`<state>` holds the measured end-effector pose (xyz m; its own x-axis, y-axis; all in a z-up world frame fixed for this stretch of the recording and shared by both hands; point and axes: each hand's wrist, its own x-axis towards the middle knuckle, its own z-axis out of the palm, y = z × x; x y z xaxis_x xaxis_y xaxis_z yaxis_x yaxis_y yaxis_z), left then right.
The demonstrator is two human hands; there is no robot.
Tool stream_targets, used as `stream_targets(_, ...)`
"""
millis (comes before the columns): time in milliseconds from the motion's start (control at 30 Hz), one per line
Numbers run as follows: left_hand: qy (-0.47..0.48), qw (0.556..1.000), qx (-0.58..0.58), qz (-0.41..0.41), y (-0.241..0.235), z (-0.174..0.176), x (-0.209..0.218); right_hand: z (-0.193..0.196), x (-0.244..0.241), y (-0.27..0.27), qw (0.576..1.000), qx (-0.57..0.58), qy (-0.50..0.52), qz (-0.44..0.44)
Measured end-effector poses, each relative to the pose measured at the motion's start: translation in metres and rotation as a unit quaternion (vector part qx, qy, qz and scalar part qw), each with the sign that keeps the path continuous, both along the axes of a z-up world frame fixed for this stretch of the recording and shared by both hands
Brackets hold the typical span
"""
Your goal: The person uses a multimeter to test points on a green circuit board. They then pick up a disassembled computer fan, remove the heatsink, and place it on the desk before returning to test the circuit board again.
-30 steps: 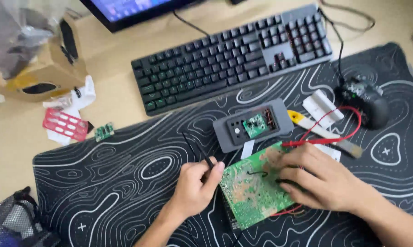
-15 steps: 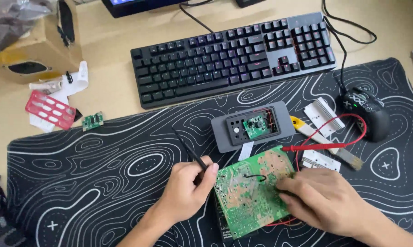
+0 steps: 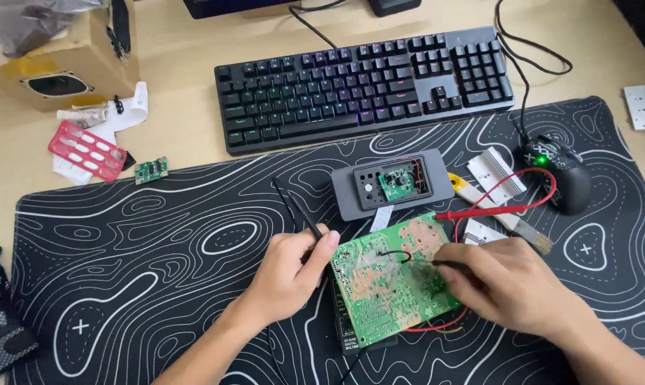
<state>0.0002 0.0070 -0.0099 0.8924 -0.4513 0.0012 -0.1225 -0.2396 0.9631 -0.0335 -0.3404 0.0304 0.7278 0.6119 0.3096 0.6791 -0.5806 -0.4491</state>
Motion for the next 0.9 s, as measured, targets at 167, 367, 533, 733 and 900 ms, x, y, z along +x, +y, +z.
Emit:
stream_targets(167, -0.008, 1.0, -0.004, -0.001, 0.0, 0.0, -0.001, 0.006, 0.002, -0.011, 0.999, -0.037, -0.004, -0.028)
stream_targets(367, -0.002, 1.0, -0.009, -0.002, -0.001, 0.0, -0.001, 0.009, 0.001, -0.013, 0.999, -0.035, -0.015, -0.025)
stream_targets(533, -0.018, 1.0, -0.01, -0.001, 0.0, -0.002, -0.001, 0.013, -0.001, -0.015, 0.999, -0.038, -0.017, -0.031)
stream_targets(733, -0.009, 1.0, -0.016, -0.004, 0.0, 0.0, 0.0, 0.017, -0.001, -0.016, 0.998, -0.047, -0.017, -0.036)
stream_targets(900, -0.006, 1.0, -0.015, -0.002, -0.001, -0.002, -0.001, 0.015, 0.002, -0.024, 0.997, -0.053, -0.04, -0.047)
